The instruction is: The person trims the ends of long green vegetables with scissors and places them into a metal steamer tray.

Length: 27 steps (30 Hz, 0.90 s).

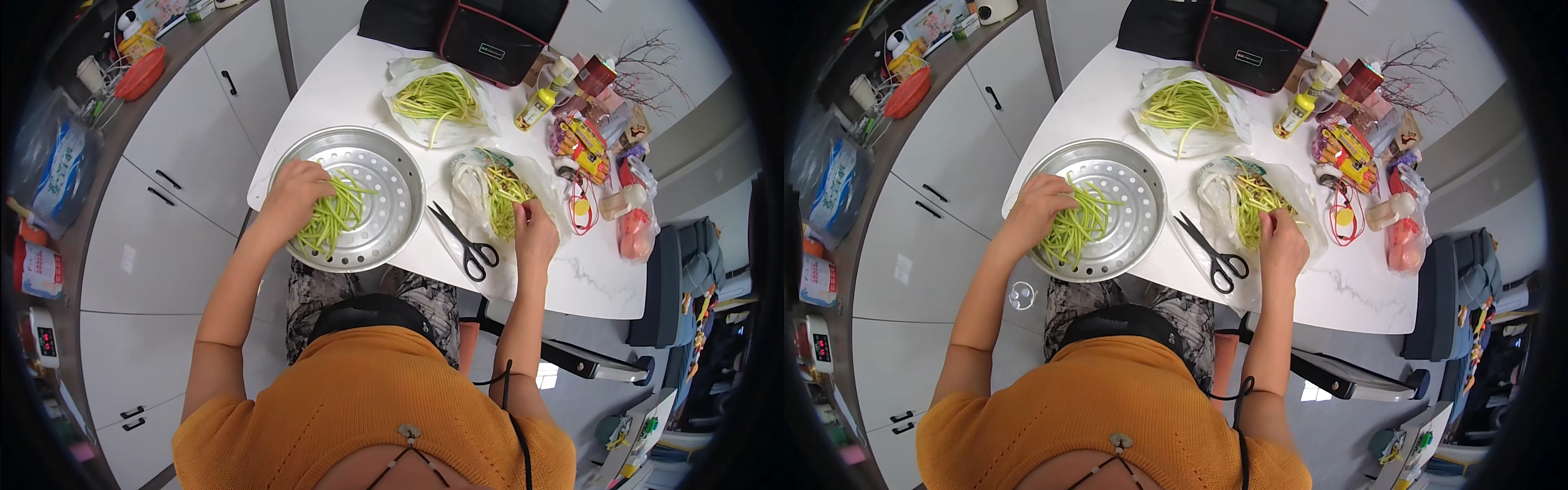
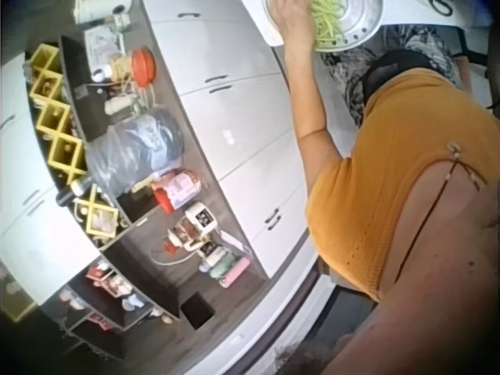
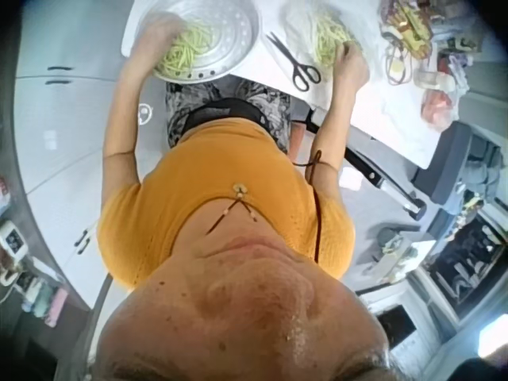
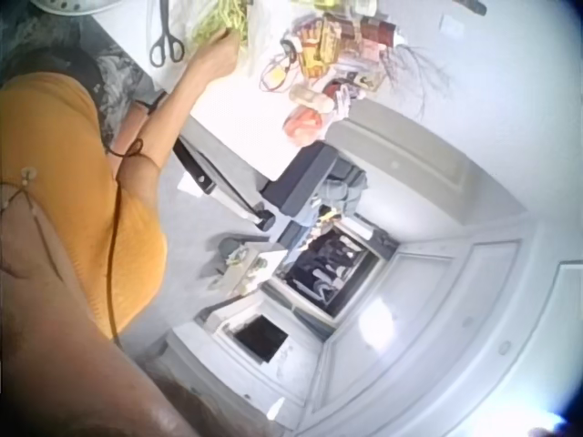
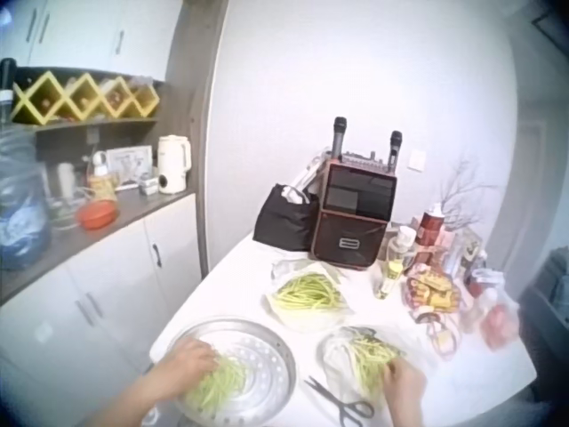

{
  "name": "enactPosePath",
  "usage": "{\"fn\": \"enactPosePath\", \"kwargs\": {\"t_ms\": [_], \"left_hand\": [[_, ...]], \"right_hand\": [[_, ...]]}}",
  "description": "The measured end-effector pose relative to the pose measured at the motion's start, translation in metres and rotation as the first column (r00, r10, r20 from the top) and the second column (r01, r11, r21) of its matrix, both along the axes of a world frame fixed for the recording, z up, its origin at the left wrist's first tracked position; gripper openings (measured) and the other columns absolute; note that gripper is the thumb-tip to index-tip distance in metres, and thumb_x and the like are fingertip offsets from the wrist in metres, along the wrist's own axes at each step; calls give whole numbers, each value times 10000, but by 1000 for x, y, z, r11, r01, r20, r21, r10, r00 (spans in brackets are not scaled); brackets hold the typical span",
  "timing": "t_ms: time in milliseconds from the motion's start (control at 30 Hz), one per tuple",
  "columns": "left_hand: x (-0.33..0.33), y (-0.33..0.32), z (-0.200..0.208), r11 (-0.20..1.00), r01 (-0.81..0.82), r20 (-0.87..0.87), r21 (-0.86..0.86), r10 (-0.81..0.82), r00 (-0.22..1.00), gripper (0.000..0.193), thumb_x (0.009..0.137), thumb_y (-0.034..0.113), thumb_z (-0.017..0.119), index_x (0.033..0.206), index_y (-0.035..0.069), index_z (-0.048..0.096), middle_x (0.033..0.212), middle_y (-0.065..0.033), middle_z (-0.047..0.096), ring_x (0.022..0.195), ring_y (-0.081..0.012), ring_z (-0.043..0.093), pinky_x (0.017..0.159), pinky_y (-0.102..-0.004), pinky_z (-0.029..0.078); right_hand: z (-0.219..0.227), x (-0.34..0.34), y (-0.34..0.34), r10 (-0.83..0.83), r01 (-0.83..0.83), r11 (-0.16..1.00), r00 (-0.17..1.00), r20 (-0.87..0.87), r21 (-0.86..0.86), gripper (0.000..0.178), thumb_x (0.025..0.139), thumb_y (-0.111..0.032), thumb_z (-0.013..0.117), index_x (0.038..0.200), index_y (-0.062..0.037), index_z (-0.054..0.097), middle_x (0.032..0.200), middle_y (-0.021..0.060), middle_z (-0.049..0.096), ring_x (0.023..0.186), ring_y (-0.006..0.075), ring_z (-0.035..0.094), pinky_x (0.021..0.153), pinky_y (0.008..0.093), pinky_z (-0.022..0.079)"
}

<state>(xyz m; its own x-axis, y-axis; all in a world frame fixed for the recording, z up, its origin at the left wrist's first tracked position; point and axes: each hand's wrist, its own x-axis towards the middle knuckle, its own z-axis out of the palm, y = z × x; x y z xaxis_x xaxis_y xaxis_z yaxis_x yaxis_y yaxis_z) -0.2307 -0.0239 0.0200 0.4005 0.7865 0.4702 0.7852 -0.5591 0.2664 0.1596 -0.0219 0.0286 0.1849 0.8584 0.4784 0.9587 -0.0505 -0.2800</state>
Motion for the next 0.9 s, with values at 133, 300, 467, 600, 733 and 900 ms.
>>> {"fn": "enactPosePath", "kwargs": {"t_ms": [133, 300, 467, 600, 733, 900], "left_hand": [[-7, 10, -7, 999, -44, 55, -20, 45, 997, 194, 734, -51, 558, 874, 39, 657, 955, -93, 628, 971, -271, 567, 884, -374, 431], [-20, 8, -4, 973, -215, 253, -84, 230, 940, 193, 784, -16, 559, 949, 36, 645, 970, -112, 618, 959, -289, 570, 853, -369, 446], [-37, -10, -18, 874, -479, 302, -78, 478, 824, 294, 776, 60, 628, 1068, 61, 596, 1034, -114, 571, 907, -292, 574, 792, -367, 462], [-35, -23, -13, 762, -484, 305, -430, 627, 716, 355, 783, 72, 625, 1131, 80, 560, 1064, -125, 546, 893, -272, 582, 763, -343, 470], [-34, -23, -24, 826, -422, 412, -375, 556, 722, 361, 778, 31, 617, 1133, 71, 565, 969, -99, 532, 649, -164, 501, 627, -278, 450], [-41, -3, -37, 874, -415, 440, -253, 486, 756, 353, 779, 2, 573, 1124, 75, 565, 977, -86, 540, 644, -159, 502, 638, -284, 448]], "right_hand": [[3, -7, 10, 94, -94, 995, 995, -20, 26, 157, 833, -238, 648, 845, -82, 635, 737, 109, 653, 645, 286, 626, 580, 376, 473], [13, -27, 19, 222, -222, 975, 971, -86, 12, 143, 827, -217, 653, 861, -78, 642, 769, 102, 648, 628, 259, 624, 572, 358, 475], [16, -67, 21, 402, -439, 893, 879, -257, -104, 143, 811, -208, 663, 851, -72, 641, 773, 105, 644, 619, 260, 622, 574, 350, 479], [13, -99, 19, 496, -533, 817, 844, -202, -220, 130, 812, -197, 666, 850, -73, 651, 739, 93, 646, 604, 230, 619, 570, 335, 481], [8, -111, 20, 529, -546, 794, 837, -139, -267, 135, 799, -194, 679, 867, -78, 656, 709, 87, 644, 615, 220, 629, 574, 338, 486], [2, -112, 22, 539, -586, 782, 807, -242, -212, 143, 756, -143, 708, 857, -66, 643, 762, 97, 638, 615, 238, 619, 579, 349, 486]]}}
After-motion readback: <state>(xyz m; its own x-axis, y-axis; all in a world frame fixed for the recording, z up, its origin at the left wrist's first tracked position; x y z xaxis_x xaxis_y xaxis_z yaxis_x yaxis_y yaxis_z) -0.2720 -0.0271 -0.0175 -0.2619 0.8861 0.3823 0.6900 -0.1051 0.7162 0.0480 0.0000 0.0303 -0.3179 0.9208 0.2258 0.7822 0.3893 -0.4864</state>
